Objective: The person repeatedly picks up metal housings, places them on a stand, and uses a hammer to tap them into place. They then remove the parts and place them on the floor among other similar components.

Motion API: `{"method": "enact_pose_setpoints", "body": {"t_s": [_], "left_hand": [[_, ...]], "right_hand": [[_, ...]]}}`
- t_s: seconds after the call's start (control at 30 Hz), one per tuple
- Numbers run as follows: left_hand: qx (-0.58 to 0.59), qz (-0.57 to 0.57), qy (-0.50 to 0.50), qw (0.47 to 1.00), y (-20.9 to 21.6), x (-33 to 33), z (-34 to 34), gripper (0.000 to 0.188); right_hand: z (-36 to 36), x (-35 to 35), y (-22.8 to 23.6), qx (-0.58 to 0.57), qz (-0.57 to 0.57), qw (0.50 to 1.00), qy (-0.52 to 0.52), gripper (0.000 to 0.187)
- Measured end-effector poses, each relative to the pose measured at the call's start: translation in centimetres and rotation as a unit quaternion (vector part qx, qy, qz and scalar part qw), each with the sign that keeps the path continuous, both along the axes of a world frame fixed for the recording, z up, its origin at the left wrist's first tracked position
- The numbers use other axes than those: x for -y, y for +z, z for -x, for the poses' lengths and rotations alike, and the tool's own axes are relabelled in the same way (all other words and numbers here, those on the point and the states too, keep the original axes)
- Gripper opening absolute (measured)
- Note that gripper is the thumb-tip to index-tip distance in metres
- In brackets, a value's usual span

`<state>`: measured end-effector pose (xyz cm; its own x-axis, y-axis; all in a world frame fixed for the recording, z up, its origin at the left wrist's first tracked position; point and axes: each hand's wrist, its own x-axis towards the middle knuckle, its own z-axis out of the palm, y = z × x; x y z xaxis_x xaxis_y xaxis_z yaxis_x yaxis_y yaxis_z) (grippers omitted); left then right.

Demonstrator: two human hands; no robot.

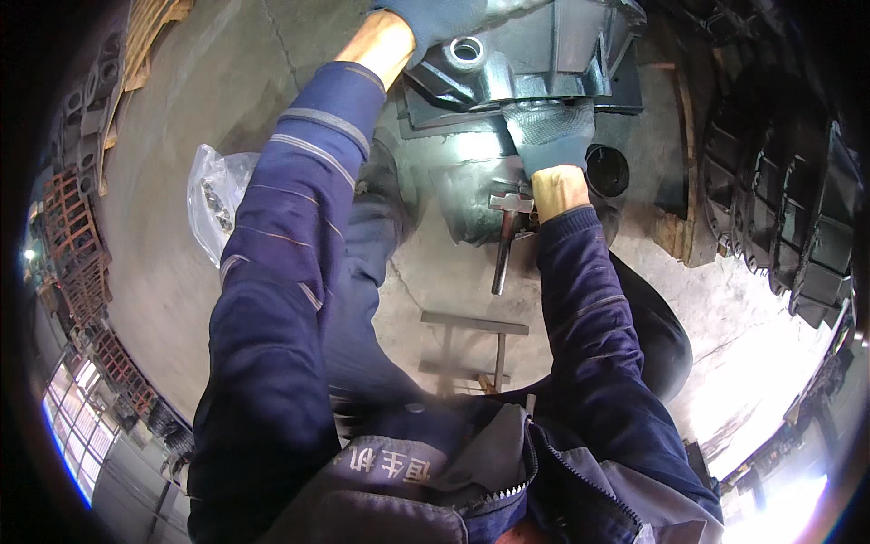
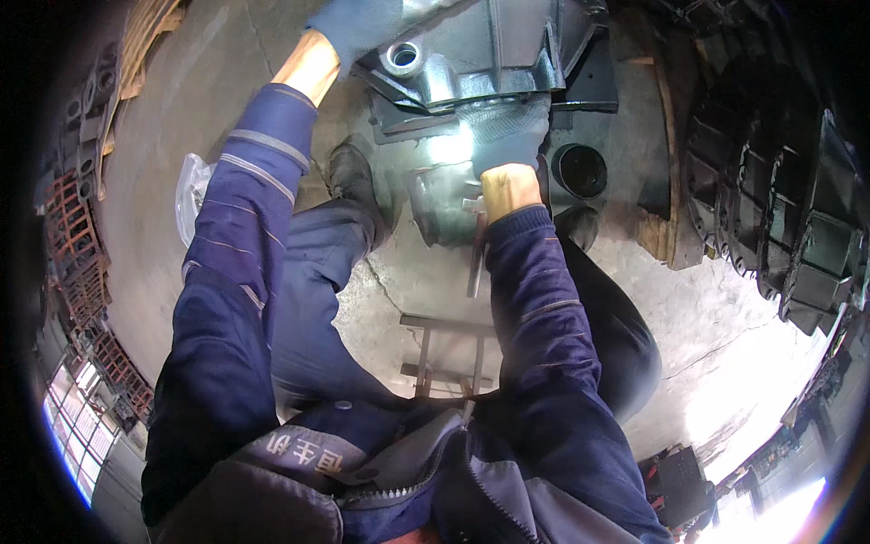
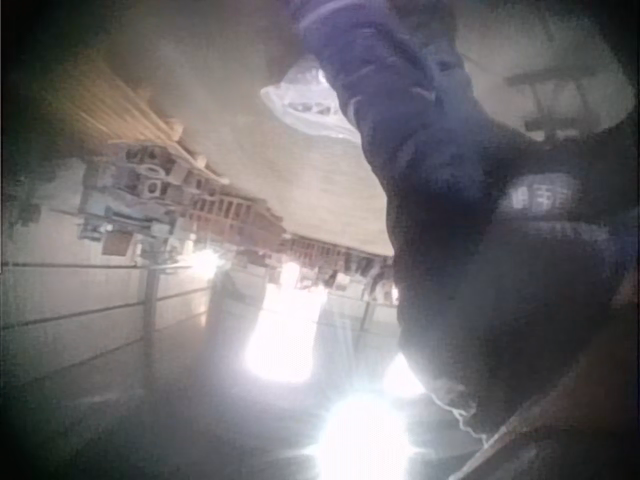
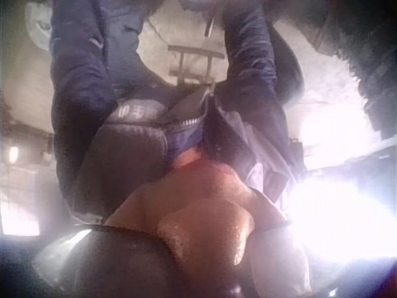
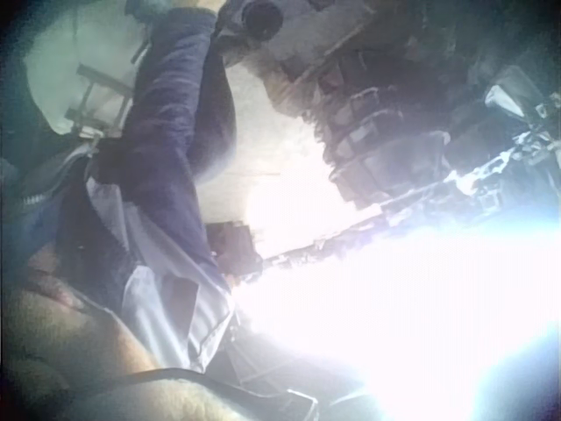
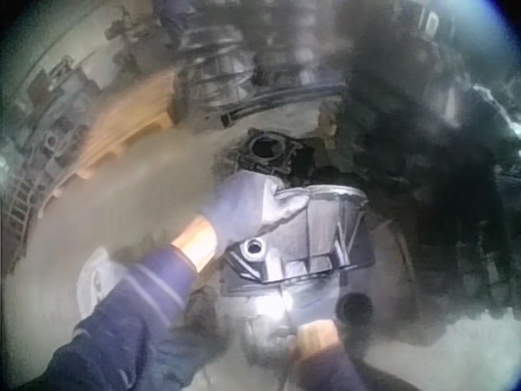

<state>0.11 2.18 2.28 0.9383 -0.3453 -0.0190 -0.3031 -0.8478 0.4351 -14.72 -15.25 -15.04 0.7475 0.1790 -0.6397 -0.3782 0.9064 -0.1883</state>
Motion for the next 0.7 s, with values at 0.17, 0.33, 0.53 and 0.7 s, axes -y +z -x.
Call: {"method": "enact_pose_setpoints", "body": {"t_s": [0.17, 0.33, 0.53, 0.7], "left_hand": [[0.028, 0.066, 0.017, 0.997, -1.1, -1.5, 1.0, 0.063], [0.034, 0.080, 0.051, 0.995, -2.9, -2.6, 1.2, 0.063], [0.026, 0.108, 0.085, 0.990, -5.1, -3.3, 0.6, 0.062], [0.020, 0.129, 0.103, 0.986, -6.4, -3.8, 0.1, 0.061]], "right_hand": [[-1.2, 2.5, -3.6, 0.004, 0.003, 1.000, 0.009, 0.056], [4.3, 8.2, -8.2, -0.015, 0.228, 0.954, 0.193, 0.021], [13.9, 11.3, -10.8, 0.144, 0.822, 0.212, 0.509, 0.025], [15.8, 9.2, -10.4, -0.075, 0.756, 0.433, 0.486, 0.045]]}}
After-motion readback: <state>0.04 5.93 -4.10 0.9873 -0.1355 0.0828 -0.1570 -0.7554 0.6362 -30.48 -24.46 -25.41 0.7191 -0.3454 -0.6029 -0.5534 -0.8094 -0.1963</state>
